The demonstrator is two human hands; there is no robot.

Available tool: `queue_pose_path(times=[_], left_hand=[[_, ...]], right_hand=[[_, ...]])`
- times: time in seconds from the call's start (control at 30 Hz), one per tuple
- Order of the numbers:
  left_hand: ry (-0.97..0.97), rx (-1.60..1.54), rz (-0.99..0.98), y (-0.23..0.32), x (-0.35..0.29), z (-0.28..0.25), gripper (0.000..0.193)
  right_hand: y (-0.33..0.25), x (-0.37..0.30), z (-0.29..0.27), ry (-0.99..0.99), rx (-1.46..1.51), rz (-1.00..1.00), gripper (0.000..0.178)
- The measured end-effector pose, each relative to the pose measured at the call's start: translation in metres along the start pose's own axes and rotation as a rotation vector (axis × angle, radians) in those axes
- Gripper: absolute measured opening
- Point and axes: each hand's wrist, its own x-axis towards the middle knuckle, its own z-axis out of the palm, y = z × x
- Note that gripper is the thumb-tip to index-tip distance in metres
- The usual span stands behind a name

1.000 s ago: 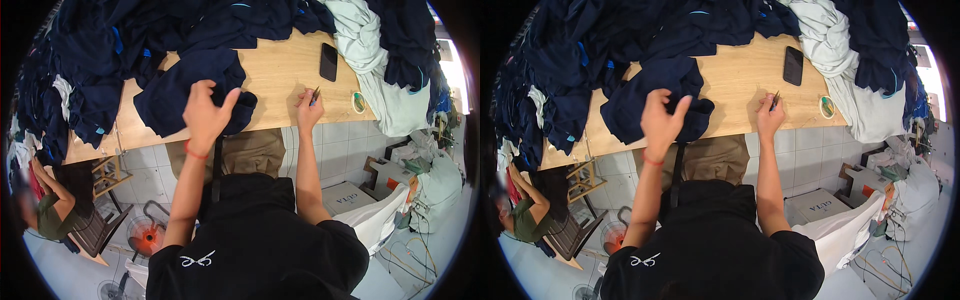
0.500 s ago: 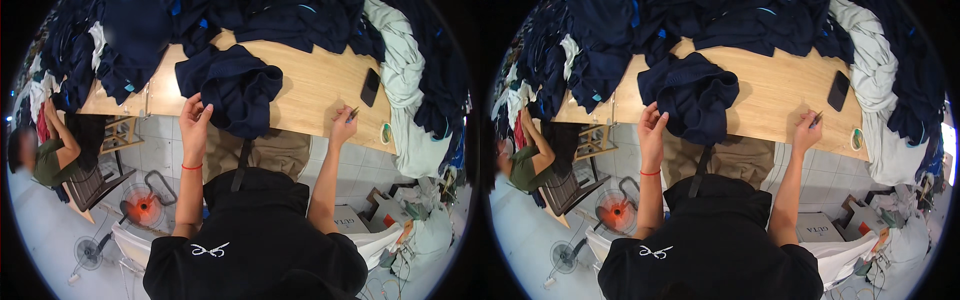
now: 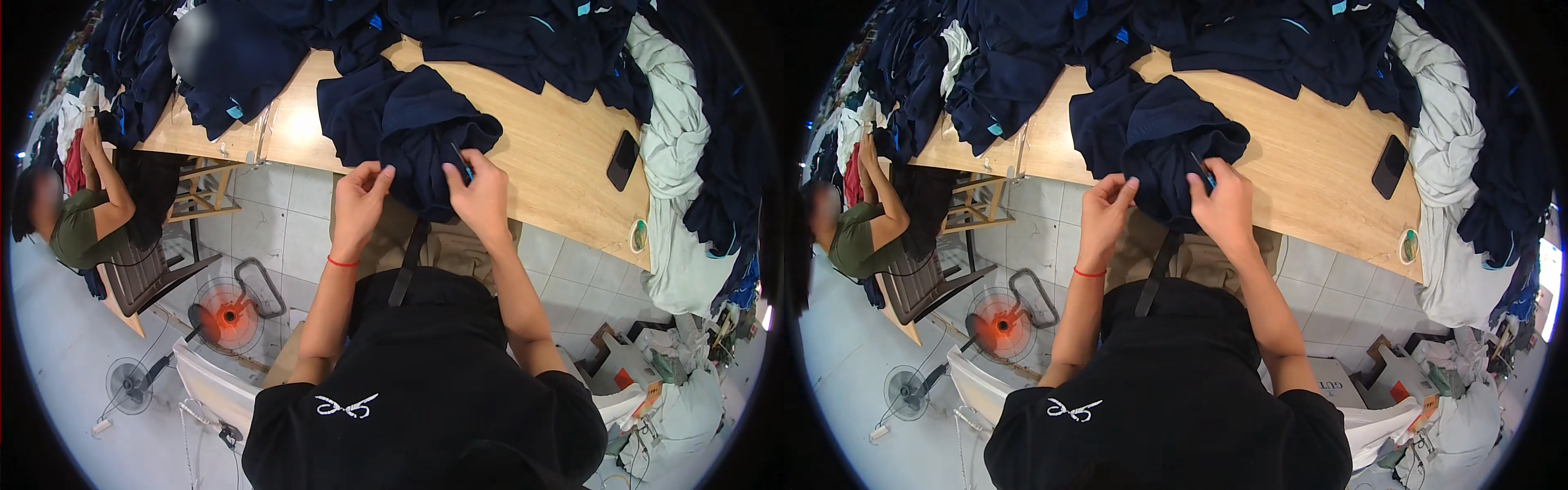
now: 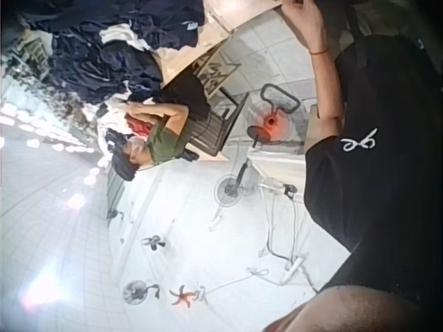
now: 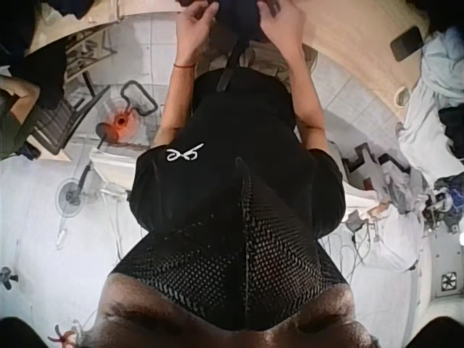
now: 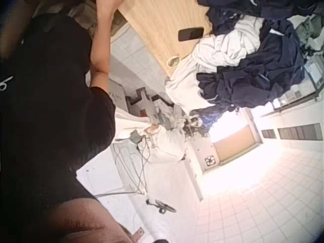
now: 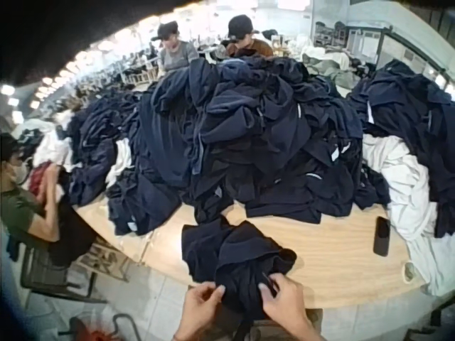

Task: Trimming loose threads from navy blue athletic shorts using thread snips in a factory setting.

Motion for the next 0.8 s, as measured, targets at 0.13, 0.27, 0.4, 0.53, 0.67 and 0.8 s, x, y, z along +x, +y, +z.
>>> queue_pose_path(times=[0.13, 0.27, 0.4, 0.53, 0.67, 0.8], left_hand=[[-0.311, -1.552, -0.100, 0.004, 0.003, -0.015, 0.039], [-0.372, -1.653, 0.018, 0.012, 0.008, -0.022, 0.050], [-0.326, -1.599, 0.124, 0.021, 0.012, -0.044, 0.053], [-0.325, -1.525, 0.176, 0.030, 0.005, -0.063, 0.054], [-0.219, -1.572, 0.136, 0.035, 0.006, -0.061, 0.049], [-0.155, -1.581, 0.110, 0.034, 0.007, -0.055, 0.042]], right_hand=[[0.007, -0.015, -0.046, 0.007, 0.942, 0.579, 0.015], [0.032, -0.029, -0.078, 0.043, 1.751, 0.623, 0.010], [0.012, -0.033, -0.103, 0.112, 1.838, 0.517, 0.017], [0.010, -0.036, -0.116, 0.233, 1.851, 0.556, 0.017], [0.002, -0.033, -0.123, 0.224, 1.812, 0.536, 0.018], [0.008, -0.036, -0.124, 0.186, 1.825, 0.493, 0.019]])
